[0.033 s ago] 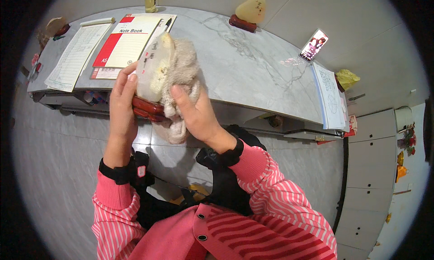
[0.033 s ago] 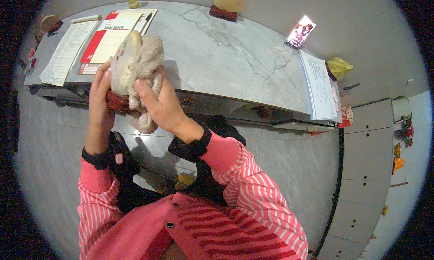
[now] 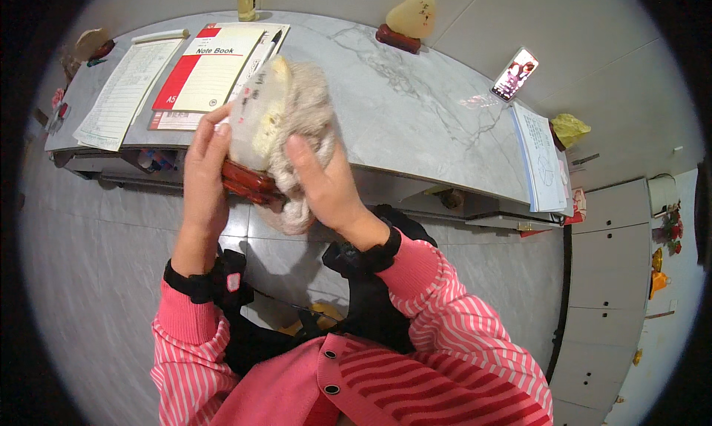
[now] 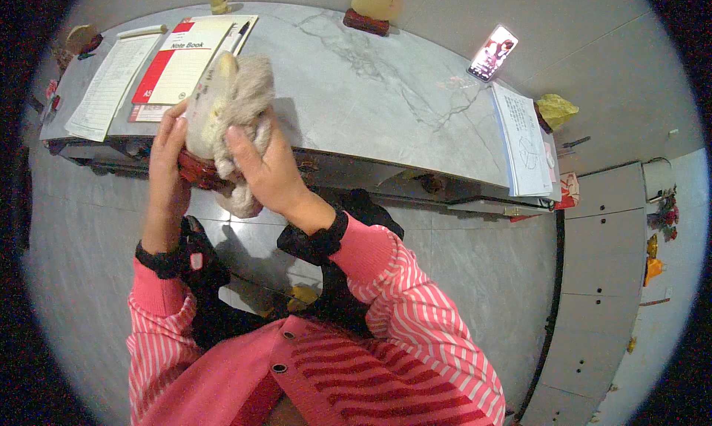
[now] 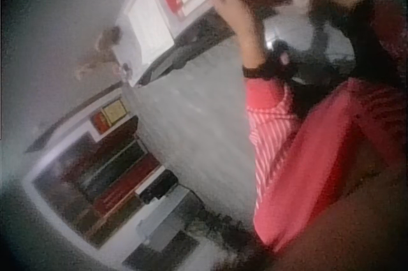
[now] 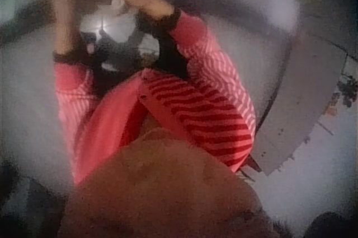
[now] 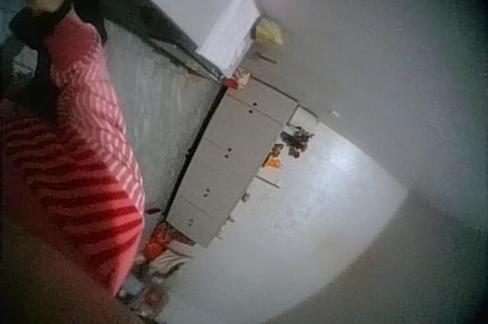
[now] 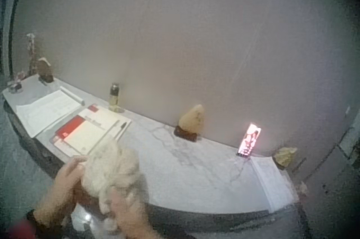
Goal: The person sits on the floor and wipes a small decorative stone with a cloth. They hold the stone in the left hand and rub its surface with the cloth in the right hand, rotating the stone to cover different sides. The person briefly touches a phone on the table before resuming wiping.
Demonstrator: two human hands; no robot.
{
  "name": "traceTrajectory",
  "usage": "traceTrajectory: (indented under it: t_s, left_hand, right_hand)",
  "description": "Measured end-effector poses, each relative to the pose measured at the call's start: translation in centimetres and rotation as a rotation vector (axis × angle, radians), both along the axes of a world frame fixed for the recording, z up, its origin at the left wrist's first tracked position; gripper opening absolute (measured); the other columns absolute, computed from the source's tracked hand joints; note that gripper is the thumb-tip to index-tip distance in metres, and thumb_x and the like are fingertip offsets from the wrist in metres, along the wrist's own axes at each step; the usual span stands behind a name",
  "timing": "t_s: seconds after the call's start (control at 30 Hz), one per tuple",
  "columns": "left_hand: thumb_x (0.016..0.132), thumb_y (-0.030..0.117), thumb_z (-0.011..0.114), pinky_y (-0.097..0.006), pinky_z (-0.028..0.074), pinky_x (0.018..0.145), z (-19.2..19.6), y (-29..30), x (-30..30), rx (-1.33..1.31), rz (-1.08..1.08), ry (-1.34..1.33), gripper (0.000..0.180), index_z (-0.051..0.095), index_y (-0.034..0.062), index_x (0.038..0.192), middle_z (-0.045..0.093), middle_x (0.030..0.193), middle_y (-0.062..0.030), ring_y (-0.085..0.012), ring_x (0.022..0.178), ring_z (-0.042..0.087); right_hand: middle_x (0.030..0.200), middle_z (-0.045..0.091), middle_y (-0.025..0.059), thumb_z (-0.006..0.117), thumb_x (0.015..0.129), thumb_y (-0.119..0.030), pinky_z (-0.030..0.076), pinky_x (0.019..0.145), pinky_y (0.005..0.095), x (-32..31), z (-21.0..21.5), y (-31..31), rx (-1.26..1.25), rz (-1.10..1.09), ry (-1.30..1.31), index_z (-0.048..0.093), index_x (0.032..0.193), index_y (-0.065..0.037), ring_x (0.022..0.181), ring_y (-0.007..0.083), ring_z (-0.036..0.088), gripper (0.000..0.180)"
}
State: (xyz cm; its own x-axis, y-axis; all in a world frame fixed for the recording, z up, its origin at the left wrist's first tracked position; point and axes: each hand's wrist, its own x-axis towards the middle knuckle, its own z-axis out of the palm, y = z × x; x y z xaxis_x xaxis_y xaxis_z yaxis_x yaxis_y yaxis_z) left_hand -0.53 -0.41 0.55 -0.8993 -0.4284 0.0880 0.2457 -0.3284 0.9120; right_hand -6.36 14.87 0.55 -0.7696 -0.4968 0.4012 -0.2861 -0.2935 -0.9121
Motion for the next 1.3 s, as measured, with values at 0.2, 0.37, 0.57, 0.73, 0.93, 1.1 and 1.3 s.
traceTrajectory:
  t_s: [0.2, 0.37, 0.57, 0.73, 0.93, 1.1, 1.3]
  left_hand:
    - [0.100, 0.024, 0.049, -0.024, 0.045, 0.087, 0.0, 3.1, 0.6, -0.076, -0.219, -0.081, 0.032, 0.054, 0.0065, 0.126, 0.063, 0.109, -0.0046, -0.0080, 0.097, 0.055]
    - [0.100, 0.024, 0.050, -0.024, 0.047, 0.082, 0.1, 3.7, 0.5, -0.239, -0.181, -0.055, 0.033, 0.054, 0.0052, 0.127, 0.064, 0.107, -0.0056, -0.0072, 0.093, 0.056]
    - [0.100, 0.020, 0.050, -0.022, 0.047, 0.079, -0.5, 1.7, -0.4, -0.196, 0.055, -0.045, 0.030, 0.057, 0.0062, 0.125, 0.064, 0.105, -0.0051, -0.0067, 0.091, 0.057]
    - [0.099, 0.020, 0.051, -0.025, 0.048, 0.066, -1.2, -0.3, -0.6, -0.487, 0.285, -0.088, 0.028, 0.059, 0.0031, 0.120, 0.067, 0.079, -0.0072, -0.0079, 0.071, 0.059]
    - [0.092, 0.010, 0.052, -0.036, 0.051, 0.067, -1.4, 0.8, -0.1, -0.921, 0.408, -0.109, 0.026, 0.059, 0.0023, 0.116, 0.066, 0.086, -0.0246, -0.0354, 0.079, 0.068]
    - [0.095, 0.013, 0.050, -0.038, 0.050, 0.062, -0.5, 1.8, 0.8, -1.007, 0.310, -0.110, 0.026, 0.058, 0.0005, 0.116, 0.064, 0.075, -0.0231, -0.0368, 0.067, 0.066]
    - [0.097, 0.017, 0.051, -0.031, 0.050, 0.064, -0.3, 2.1, 1.4, -0.807, 0.169, -0.131, 0.028, 0.059, -0.0006, 0.117, 0.068, 0.076, -0.0149, -0.0205, 0.067, 0.066]
  right_hand:
    - [0.103, 0.064, 0.0083, 0.050, 0.099, -0.041, 0.050, 0.082, 0.0292, -3.3, 1.1, 1.2, -0.235, -0.173, -0.333, 0.058, 0.114, 0.003, 0.092, 0.0151, 0.061, 0.047]
    - [0.107, 0.063, 0.0104, 0.045, 0.100, -0.044, 0.050, 0.085, 0.0316, -4.1, 0.6, 1.6, -0.235, -0.163, -0.428, 0.055, 0.120, 0.001, 0.094, 0.0180, 0.062, 0.050]
    - [0.118, 0.058, 0.0138, 0.054, 0.098, -0.034, 0.044, 0.092, 0.0346, -2.2, -0.4, 0.5, -0.045, -0.183, -0.016, 0.044, 0.130, 0.004, 0.105, 0.0214, 0.056, 0.051]
    - [0.135, 0.036, 0.0272, 0.074, 0.074, -0.022, 0.042, 0.097, 0.0485, -1.1, 0.0, 0.2, 0.409, -0.303, 0.585, 0.052, 0.125, -0.006, 0.113, 0.0460, 0.046, 0.058]
    - [0.136, 0.043, 0.0172, 0.077, 0.069, -0.014, 0.046, 0.093, 0.0456, 0.0, 0.7, 0.0, 0.542, -0.359, 0.874, 0.065, 0.112, -0.011, 0.118, 0.0411, 0.045, 0.046]
    - [0.132, 0.049, 0.0155, 0.076, 0.068, -0.012, 0.047, 0.092, 0.0443, -1.3, 0.9, 0.5, 0.543, -0.455, 0.866, 0.066, 0.110, -0.011, 0.116, 0.0399, 0.048, 0.043]
    - [0.128, 0.051, 0.0174, 0.074, 0.073, -0.014, 0.047, 0.093, 0.0436, -4.6, 0.6, 0.9, 0.434, -0.524, 0.652, 0.064, 0.110, -0.007, 0.110, 0.0378, 0.053, 0.039]
